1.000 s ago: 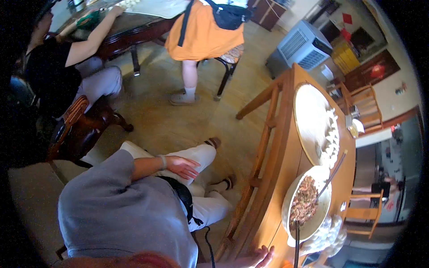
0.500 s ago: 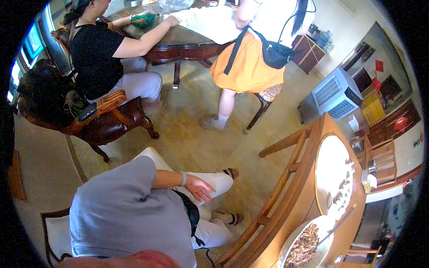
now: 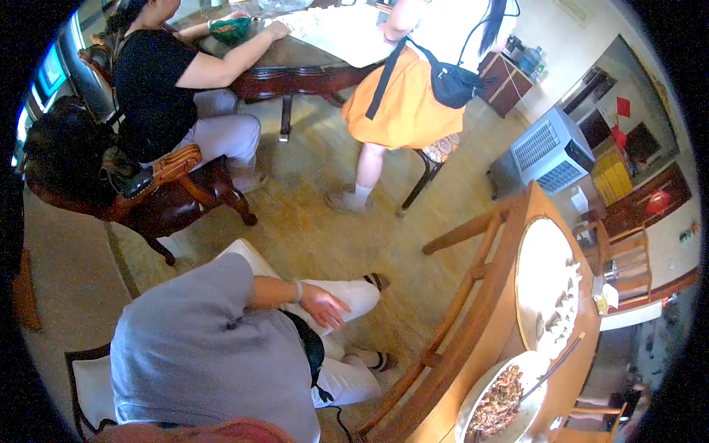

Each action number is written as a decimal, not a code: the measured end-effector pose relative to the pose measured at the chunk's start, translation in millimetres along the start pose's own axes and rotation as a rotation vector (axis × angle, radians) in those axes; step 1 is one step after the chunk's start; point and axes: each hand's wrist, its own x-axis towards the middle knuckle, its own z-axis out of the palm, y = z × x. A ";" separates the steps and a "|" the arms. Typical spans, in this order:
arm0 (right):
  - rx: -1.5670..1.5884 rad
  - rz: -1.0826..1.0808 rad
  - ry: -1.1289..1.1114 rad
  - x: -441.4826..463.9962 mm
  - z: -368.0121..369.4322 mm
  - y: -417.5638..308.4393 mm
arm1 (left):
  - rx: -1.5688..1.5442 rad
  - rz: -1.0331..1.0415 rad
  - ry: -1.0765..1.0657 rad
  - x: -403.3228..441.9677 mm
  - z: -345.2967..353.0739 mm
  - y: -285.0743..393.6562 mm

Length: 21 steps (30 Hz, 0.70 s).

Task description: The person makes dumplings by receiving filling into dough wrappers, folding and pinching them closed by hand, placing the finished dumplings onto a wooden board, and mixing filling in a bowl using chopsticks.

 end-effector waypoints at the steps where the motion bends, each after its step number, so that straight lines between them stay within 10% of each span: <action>1: -0.002 -0.003 0.003 0.4 -0.7 -0.7 | -0.019 -0.008 -0.002 0.9 0.1 -0.3; 21: 0.078 0.143 0.095 -21.4 -18.0 -5.0 | -0.019 -0.025 0.042 -6.2 12.6 3.7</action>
